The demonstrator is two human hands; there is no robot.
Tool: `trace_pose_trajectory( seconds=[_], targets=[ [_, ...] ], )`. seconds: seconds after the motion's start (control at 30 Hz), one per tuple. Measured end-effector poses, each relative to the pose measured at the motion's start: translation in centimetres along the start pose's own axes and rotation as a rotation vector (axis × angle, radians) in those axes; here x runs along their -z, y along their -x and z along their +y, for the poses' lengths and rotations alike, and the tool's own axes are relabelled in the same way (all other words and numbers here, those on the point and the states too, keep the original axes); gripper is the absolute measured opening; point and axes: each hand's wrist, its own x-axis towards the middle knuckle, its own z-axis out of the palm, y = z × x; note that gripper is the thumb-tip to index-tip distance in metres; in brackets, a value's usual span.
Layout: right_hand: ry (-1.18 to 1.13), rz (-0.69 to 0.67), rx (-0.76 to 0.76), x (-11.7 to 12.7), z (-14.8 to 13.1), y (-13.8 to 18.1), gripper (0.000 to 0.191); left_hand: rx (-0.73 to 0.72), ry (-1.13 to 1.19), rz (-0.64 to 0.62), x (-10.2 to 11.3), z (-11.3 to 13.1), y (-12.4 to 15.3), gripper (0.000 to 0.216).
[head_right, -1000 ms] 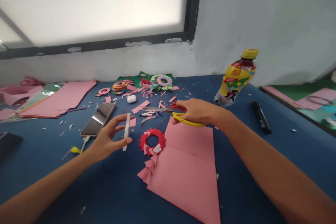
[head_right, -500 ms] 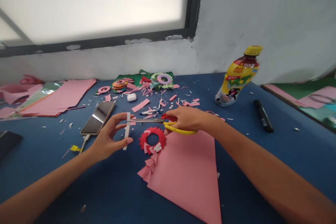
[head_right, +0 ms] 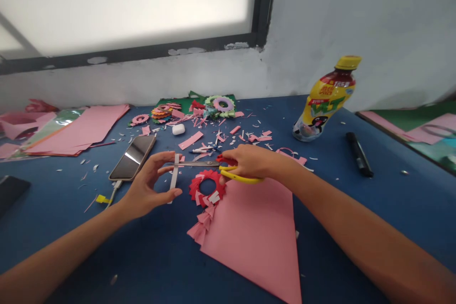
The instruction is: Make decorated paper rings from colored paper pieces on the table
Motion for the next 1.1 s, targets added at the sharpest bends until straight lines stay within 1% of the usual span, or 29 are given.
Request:
trace_pose_trajectory(
  seconds=[0.27,0.47,0.63,0.93,1.1],
  targets=[
    [0.060,-0.011,-0.020,-0.14,0.06,-0.08,0.031,-0.011,0.009,0.061,-0.25,-0.55,0.04,0.064],
    [0.166,0.033,-0.083,-0.55,0.09,-0.13,0.040,-0.036,0.028,0.089,-0.33,-0.52,-0.03,0.062],
    [0.205,0.051,-0.090,-0.79,-0.12,-0.18,0.039,-0.085,-0.012,0.090,-0.31,-0.65,-0.02,0.065],
    [0.191,0.066,-0.073,-0.53,-0.51,-0.37,0.033,-0.166,-0.065,0.090,-0.41,-0.67,0.02,0.070],
    [0.263,0.068,-0.038,-0.48,-0.64,-0.34,0.029,-0.209,-0.112,0.083,-0.42,-0.83,0.07,0.072]
  ],
)
